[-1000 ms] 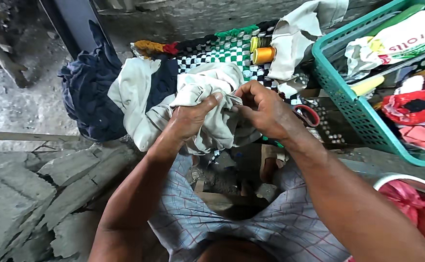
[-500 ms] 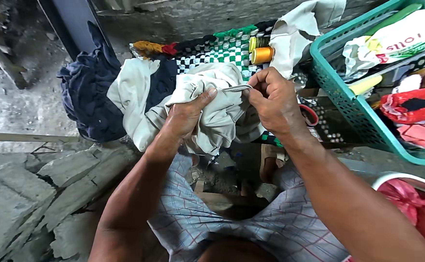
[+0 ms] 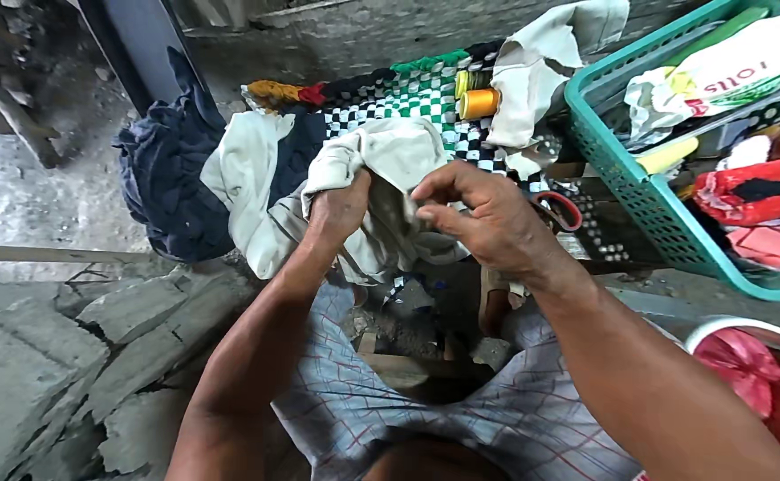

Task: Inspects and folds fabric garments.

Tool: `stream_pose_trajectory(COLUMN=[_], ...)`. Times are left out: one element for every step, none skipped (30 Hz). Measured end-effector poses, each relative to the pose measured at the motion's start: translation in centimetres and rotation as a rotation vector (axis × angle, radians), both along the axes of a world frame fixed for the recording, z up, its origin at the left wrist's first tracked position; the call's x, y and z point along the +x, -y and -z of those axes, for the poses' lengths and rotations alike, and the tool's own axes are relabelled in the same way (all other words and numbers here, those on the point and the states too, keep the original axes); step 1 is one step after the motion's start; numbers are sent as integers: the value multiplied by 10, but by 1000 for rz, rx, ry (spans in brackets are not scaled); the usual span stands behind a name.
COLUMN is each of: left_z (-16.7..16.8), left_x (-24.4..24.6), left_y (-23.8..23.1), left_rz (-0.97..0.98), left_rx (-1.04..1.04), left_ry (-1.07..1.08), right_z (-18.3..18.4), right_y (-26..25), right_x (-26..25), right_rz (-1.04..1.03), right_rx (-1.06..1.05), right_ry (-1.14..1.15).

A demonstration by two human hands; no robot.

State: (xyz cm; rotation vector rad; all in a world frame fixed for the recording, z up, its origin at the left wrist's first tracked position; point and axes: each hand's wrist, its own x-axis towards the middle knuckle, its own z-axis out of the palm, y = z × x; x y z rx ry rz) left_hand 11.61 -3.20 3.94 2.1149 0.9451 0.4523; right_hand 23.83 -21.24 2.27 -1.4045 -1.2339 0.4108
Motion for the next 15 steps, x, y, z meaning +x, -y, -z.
stream_pose_trajectory(left_z=[5, 9, 12, 13, 12, 10, 9, 8, 8, 8, 7, 6, 5, 4, 3], left_x=[1, 1, 1, 1, 1, 0, -1, -2, -2, -3, -4, -5, -6, -7, -9], left_y=[-1, -3, -5, -6, -6, -7, -9, -10, -11, -12, -12, -12, -13, -13, -13], left_rz=[-32, -36, -20, -17, -23, -33, -22, 5, 44, 95, 140, 184, 231, 270, 302], left_rx=[-98, -207, -316, -431, -553, -667, -766, -840, -897, -945, -981, -1016, -1052, -1080, -1095], left_ry=[97, 199, 299, 373, 420, 446, 462, 476, 498, 529, 560, 594, 626, 658, 684], right_z=[0, 2, 4, 6, 9, 11, 12, 13, 15, 17, 19, 22, 24, 25, 25], right_y=[1, 3, 5, 3, 1, 0, 0, 1, 1, 0, -2, -4, -7, -9, -12], right_x=[0, 1, 5, 12, 20, 28, 35, 41, 46, 49, 52, 52, 52, 50, 47], right_rz=[-26, -12, 34, 101, 171, 234, 283, 310, 316, 300, 263, 214, 160, 102, 49], right_rx=[-16, -33, -53, -66, -61, -63, -75, -98, -128, -161, -192, -211, -220, -219, -205], right_ry=[8, 12, 6, -18, -45, -73, -93, -113, -132, -148, -163, -168, -167, -169, -186])
